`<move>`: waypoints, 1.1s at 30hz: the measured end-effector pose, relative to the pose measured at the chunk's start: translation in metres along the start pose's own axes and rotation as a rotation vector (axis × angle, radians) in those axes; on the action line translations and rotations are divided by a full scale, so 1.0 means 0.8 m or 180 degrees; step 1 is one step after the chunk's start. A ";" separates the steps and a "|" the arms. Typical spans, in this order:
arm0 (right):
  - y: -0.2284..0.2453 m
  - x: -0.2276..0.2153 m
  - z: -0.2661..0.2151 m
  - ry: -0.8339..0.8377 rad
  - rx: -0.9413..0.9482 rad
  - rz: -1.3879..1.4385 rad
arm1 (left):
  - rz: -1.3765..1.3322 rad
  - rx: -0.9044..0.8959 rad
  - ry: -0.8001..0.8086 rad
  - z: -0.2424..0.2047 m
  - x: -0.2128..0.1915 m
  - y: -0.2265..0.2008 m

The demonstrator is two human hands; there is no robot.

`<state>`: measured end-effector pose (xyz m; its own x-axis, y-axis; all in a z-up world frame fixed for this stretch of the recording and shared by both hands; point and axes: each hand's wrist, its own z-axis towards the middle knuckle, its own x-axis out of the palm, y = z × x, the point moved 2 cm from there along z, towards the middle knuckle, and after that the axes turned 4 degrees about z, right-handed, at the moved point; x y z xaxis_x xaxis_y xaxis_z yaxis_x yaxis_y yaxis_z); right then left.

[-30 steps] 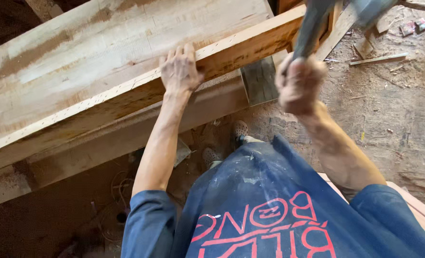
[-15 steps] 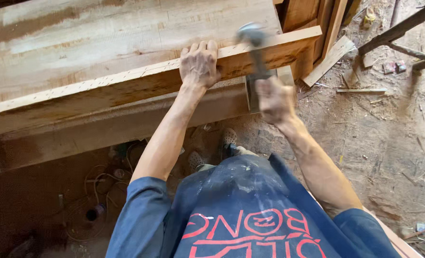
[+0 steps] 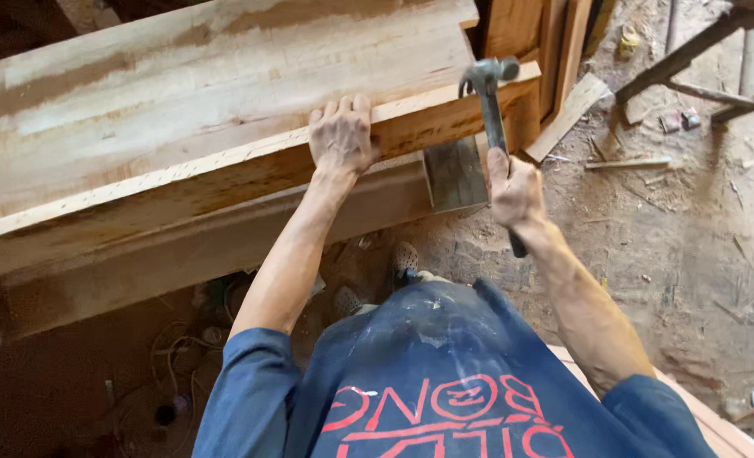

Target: The person uses a power drill to fasten a thin wooden strip to a larger plank, then uses a hammer to tap the strip flush along its length. They reposition the plank and continue hammering to secure the assembly.

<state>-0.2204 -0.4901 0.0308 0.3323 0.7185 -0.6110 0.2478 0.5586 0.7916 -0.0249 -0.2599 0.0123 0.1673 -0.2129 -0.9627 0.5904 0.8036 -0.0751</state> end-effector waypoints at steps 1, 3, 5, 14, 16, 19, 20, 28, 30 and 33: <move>-0.005 -0.005 -0.005 0.0221 0.0598 0.0194 | 0.0031 -0.0024 0.0041 -0.002 0.001 0.000; 0.002 -0.034 -0.007 -0.0084 0.0130 0.0802 | 0.0055 -0.0009 0.0096 0.000 -0.003 0.003; 0.007 -0.056 -0.009 -0.0496 -0.0363 0.1283 | 0.0047 -0.0009 0.0040 0.001 -0.002 0.002; -0.013 -0.030 -0.002 -0.0084 0.0580 0.0342 | 0.0232 -0.0031 0.0281 0.001 0.011 0.001; -0.016 -0.046 -0.001 -0.0307 0.0305 0.0789 | 0.0334 0.0000 0.0265 0.004 0.011 0.002; -0.008 -0.065 0.005 -0.1187 -0.1124 0.1295 | 0.0111 -0.0095 0.0419 0.003 0.012 0.001; -0.008 -0.061 0.007 -0.1272 -0.1127 0.1197 | 0.0188 -0.0051 0.0315 0.000 0.012 0.000; -0.010 -0.009 -0.015 -0.0280 0.0333 0.0977 | 0.0301 -0.0006 0.0010 0.000 0.009 0.002; 0.006 -0.009 -0.018 -0.0586 -0.0486 0.1157 | 0.0154 0.0007 0.0008 -0.001 0.008 0.000; 0.033 0.019 -0.012 -0.0395 -0.0665 0.0744 | 0.0068 0.0064 -0.0062 -0.008 0.005 0.001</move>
<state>-0.2172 -0.4606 0.0419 0.4695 0.7884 -0.3975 -0.0358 0.4669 0.8836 -0.0287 -0.2561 0.0070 0.1951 -0.2068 -0.9587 0.6023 0.7967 -0.0493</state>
